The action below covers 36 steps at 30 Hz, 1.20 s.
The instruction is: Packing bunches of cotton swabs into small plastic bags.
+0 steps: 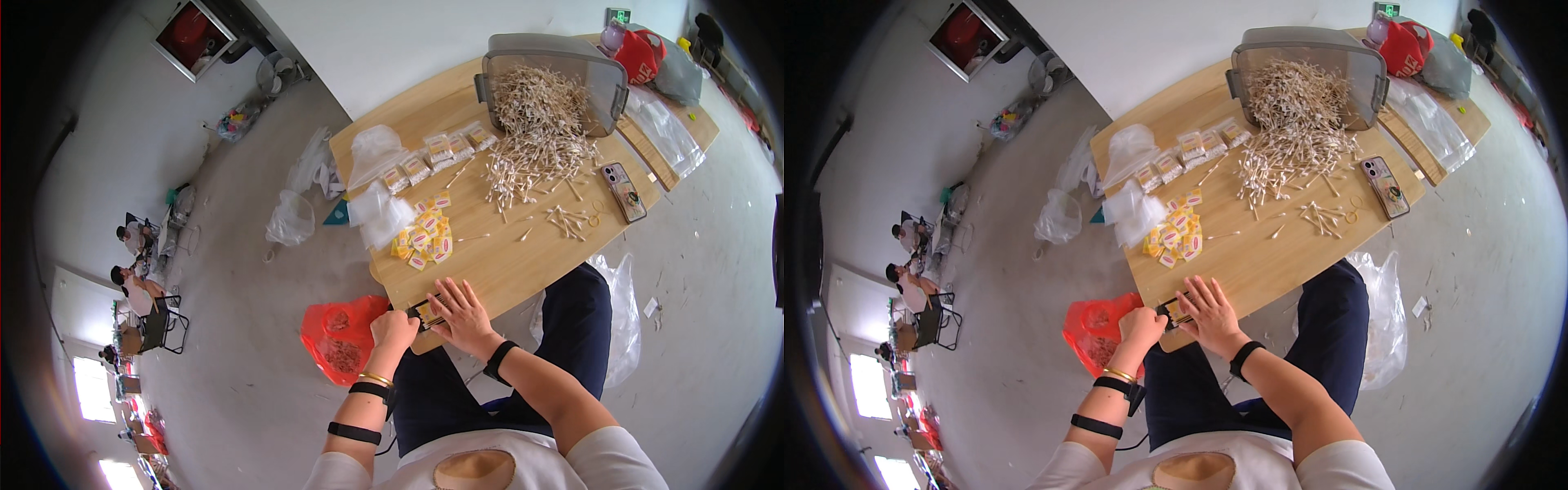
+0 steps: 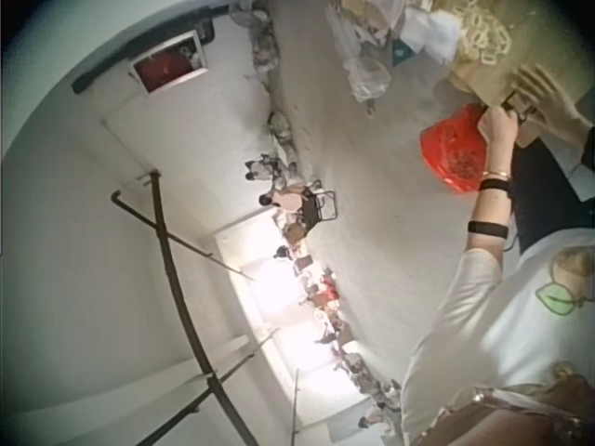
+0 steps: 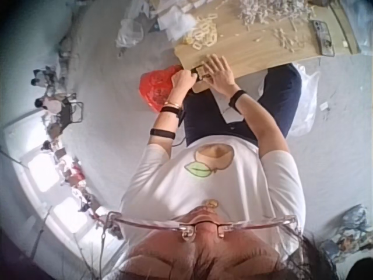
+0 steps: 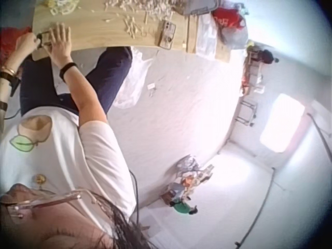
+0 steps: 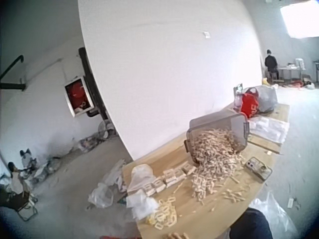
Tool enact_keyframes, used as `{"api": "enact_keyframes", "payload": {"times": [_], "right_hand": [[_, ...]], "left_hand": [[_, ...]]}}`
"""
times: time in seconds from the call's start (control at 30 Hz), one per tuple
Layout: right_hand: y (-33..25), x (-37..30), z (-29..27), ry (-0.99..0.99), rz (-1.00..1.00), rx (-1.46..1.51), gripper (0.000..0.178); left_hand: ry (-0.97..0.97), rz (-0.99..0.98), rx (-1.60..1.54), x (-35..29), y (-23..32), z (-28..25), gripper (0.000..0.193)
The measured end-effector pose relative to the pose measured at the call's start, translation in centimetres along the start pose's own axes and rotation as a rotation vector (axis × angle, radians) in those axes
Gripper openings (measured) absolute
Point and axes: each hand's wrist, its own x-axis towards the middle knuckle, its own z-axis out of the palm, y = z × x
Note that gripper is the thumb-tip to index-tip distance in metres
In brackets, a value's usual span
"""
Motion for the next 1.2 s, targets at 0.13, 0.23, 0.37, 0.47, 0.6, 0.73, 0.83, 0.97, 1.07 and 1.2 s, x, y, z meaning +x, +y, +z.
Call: {"api": "enact_keyframes", "payload": {"times": [0.13, 0.23, 0.37, 0.47, 0.6, 0.73, 0.83, 0.97, 1.07, 1.2], "right_hand": [[-1.1, 0.4, 0.8, -0.003, -0.011, -0.100, 0.071], [-1.8, 0.8, 1.3, 0.003, -0.024, -0.155, 0.071], [-2.6, 1.1, 1.1, -0.036, -0.028, 0.038, 0.074], [-4.3, 1.7, 1.0, -0.100, -0.054, -0.011, 0.079], [-3.6, 1.3, 0.8, -0.046, 0.018, 0.045, 0.096], [-3.2, 1.3, 0.2, -0.037, 0.053, 0.060, 0.101], [-3.3, 1.3, 0.3, -0.066, 0.020, 0.007, 0.098], [-3.6, 1.4, 0.8, -0.082, -0.007, -0.031, 0.099], [-4.6, 1.7, 1.2, -0.101, -0.053, -0.041, 0.102], [-4.9, 1.9, 1.4, -0.065, -0.015, 0.012, 0.103]], "left_hand": [[0.064, 0.027, -0.241, -0.5, -1.1, 1.1, 0.032], [0.131, 0.047, -0.339, -1.0, -1.4, 1.4, 0.030], [0.187, 0.048, -0.318, -1.4, -0.6, 0.7, 0.030], [0.220, 0.131, -0.357, -1.6, -1.1, 1.1, 0.029], [0.599, 0.088, -0.478, -1.4, -2.7, 2.5, 0.018], [0.724, -0.177, -0.677, -1.7, -6.4, 7.5, 0.030], [0.397, -0.376, -1.020, -1.4, -5.9, 9.7, 0.045], [0.551, -0.341, -1.263, -0.7, -3.5, 10.5, 0.057], [0.610, -0.310, -1.144, -0.3, -3.0, 10.5, 0.055], [0.674, -0.315, -1.129, 0.0, -2.0, 9.9, 0.054]]}}
